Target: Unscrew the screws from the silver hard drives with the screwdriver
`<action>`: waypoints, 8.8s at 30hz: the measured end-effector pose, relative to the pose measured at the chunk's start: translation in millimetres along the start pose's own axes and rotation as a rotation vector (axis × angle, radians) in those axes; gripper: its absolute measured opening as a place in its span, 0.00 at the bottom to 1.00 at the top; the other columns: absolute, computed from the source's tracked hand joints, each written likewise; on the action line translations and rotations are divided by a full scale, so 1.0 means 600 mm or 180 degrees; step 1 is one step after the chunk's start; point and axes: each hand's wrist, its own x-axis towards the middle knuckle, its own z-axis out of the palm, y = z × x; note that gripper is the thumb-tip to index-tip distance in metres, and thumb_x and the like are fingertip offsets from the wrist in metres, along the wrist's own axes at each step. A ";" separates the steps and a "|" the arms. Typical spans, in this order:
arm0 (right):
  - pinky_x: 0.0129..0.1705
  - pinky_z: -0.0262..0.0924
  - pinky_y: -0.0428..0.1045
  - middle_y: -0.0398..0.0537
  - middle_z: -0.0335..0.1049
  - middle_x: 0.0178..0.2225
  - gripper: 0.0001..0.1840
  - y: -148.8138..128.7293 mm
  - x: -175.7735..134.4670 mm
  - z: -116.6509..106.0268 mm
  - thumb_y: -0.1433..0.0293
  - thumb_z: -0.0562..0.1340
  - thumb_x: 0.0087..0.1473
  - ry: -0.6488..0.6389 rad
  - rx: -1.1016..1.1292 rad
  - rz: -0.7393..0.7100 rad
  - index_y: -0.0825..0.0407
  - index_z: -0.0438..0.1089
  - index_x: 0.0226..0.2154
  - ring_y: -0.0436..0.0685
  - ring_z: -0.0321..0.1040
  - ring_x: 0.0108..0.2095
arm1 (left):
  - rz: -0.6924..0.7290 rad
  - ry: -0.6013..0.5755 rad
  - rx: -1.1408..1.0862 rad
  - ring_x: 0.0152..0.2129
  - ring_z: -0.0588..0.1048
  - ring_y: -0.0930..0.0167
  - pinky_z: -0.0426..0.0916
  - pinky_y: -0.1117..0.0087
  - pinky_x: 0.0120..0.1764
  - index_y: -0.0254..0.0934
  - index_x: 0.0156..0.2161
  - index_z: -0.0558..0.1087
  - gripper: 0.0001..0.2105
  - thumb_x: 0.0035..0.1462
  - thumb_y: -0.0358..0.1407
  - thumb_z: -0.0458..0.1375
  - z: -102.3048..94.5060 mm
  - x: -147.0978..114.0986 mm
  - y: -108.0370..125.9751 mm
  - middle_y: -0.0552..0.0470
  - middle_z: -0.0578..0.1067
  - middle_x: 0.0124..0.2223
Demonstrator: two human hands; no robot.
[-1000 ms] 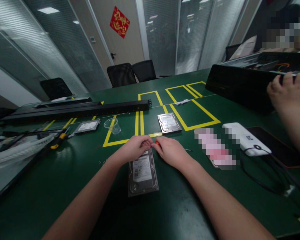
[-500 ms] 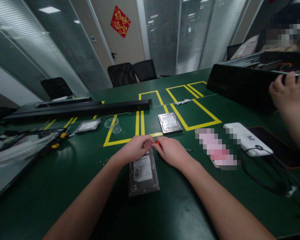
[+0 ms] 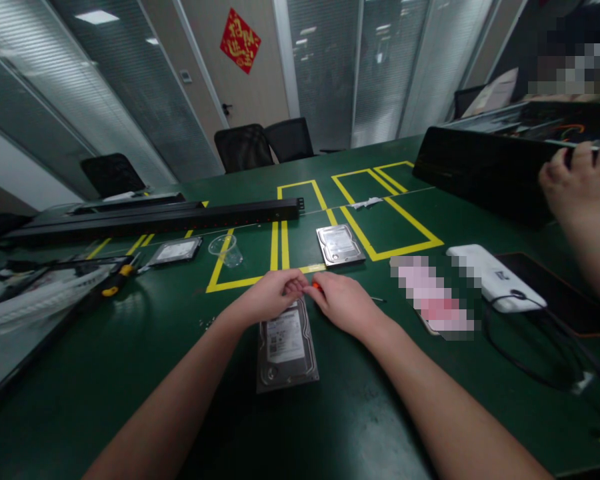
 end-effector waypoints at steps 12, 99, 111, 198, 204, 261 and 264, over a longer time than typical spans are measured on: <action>0.38 0.58 0.52 0.53 0.80 0.38 0.15 0.001 0.000 -0.001 0.61 0.57 0.73 0.0039 0.0022 -0.0024 0.52 0.74 0.40 0.60 0.75 0.37 | 0.0074 0.0019 0.0142 0.30 0.77 0.71 0.70 0.73 0.34 0.35 0.41 0.77 0.10 0.60 0.21 0.58 0.001 0.001 -0.004 0.52 0.79 0.34; 0.49 0.69 0.55 0.52 0.85 0.42 0.08 -0.033 0.021 -0.019 0.72 0.64 0.64 -0.0294 0.0319 0.0080 0.50 0.81 0.39 0.64 0.80 0.44 | -0.0187 0.1407 -0.0013 0.38 0.75 0.65 0.72 0.63 0.44 0.36 0.55 0.73 0.17 0.63 0.38 0.62 -0.014 -0.156 -0.082 0.48 0.75 0.41; 0.52 0.69 0.59 0.51 0.84 0.45 0.09 -0.020 0.020 -0.017 0.74 0.64 0.63 -0.0318 0.0480 0.0035 0.48 0.81 0.41 0.65 0.79 0.47 | -0.0183 0.1364 -0.0152 0.38 0.75 0.65 0.71 0.63 0.44 0.36 0.54 0.73 0.16 0.63 0.37 0.62 -0.012 -0.153 -0.084 0.49 0.75 0.41; 0.26 0.48 0.49 0.42 0.76 0.30 0.07 -0.094 0.071 -0.035 0.62 0.66 0.64 0.1031 0.4529 -0.0294 0.46 0.69 0.37 0.51 0.58 0.21 | -0.0028 0.0791 0.0362 0.43 0.74 0.61 0.70 0.58 0.47 0.38 0.48 0.76 0.13 0.61 0.39 0.65 -0.013 -0.155 -0.081 0.48 0.76 0.43; 0.30 0.54 0.51 0.46 0.74 0.30 0.13 -0.093 0.071 -0.034 0.58 0.62 0.66 0.1088 0.4559 -0.0282 0.49 0.73 0.35 0.53 0.63 0.26 | -0.0084 0.0773 0.0383 0.43 0.74 0.61 0.70 0.58 0.47 0.39 0.48 0.76 0.12 0.61 0.39 0.66 -0.016 -0.155 -0.077 0.48 0.77 0.43; 0.28 0.53 0.49 0.43 0.76 0.31 0.09 -0.095 0.062 -0.041 0.60 0.66 0.64 0.1076 0.4545 -0.0194 0.46 0.69 0.36 0.51 0.59 0.23 | -0.0077 0.0797 0.0395 0.42 0.74 0.60 0.71 0.59 0.46 0.39 0.49 0.77 0.13 0.61 0.40 0.66 -0.017 -0.156 -0.075 0.48 0.77 0.43; 0.29 0.56 0.50 0.47 0.73 0.31 0.16 -0.092 0.062 -0.041 0.58 0.60 0.68 0.1097 0.4520 -0.0264 0.50 0.75 0.36 0.52 0.60 0.25 | -0.0077 0.0801 0.0388 0.42 0.74 0.60 0.71 0.59 0.46 0.39 0.48 0.77 0.13 0.61 0.40 0.66 -0.016 -0.156 -0.077 0.48 0.77 0.43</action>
